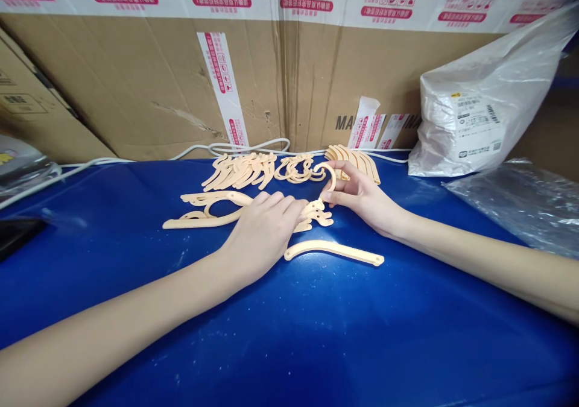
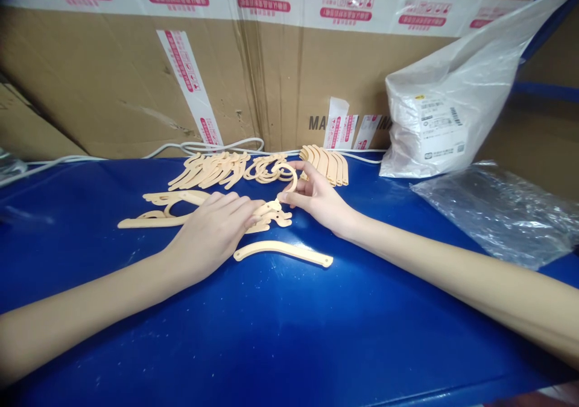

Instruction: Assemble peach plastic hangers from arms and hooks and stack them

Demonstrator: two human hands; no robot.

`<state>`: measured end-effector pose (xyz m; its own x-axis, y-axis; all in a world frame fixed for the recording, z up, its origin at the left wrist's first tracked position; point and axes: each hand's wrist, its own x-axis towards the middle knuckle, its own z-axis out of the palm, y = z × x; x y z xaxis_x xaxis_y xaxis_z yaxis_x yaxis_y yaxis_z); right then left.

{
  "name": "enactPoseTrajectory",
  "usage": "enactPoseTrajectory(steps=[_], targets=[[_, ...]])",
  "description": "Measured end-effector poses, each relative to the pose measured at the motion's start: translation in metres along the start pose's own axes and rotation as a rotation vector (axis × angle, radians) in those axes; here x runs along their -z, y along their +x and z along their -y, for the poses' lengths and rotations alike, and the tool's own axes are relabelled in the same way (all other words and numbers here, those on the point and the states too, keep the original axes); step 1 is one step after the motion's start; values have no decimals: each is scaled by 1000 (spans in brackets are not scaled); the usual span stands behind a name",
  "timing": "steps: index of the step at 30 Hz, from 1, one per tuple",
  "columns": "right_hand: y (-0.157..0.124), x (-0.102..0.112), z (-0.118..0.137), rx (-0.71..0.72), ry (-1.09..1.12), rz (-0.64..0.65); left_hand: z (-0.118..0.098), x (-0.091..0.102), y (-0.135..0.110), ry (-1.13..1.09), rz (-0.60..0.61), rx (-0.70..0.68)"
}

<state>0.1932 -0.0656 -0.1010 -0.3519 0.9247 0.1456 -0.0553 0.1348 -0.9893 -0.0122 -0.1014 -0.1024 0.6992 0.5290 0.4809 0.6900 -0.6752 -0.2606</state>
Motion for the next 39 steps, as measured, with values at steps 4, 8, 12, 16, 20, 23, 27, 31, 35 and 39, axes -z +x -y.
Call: enactPoseTrajectory(steps=[4,8,12,16,20,23,27,31,35,39], targets=[[0,0,0,16,-8,6,0,1,0,19,19,3],[0,1,0,17,-15,5,0,0,-1,25,21,3],[0,1,1,21,-25,8,-1,0,-1,21,26,5],[-1,1,2,13,-30,8,-3,1,0,23,42,10],[0,1,2,2,-19,0,-3,2,-1,37,71,15],[0,0,1,-7,-8,-8,-3,3,-1,38,94,16],[0,0,1,-7,-22,-12,-3,3,-1,29,116,21],[0,1,1,0,-11,-8,-3,3,-2,43,114,18],[-1,0,1,-8,14,-6,-4,4,-1,50,97,16],[-1,0,2,-23,21,-13,-4,2,-1,44,86,21]])
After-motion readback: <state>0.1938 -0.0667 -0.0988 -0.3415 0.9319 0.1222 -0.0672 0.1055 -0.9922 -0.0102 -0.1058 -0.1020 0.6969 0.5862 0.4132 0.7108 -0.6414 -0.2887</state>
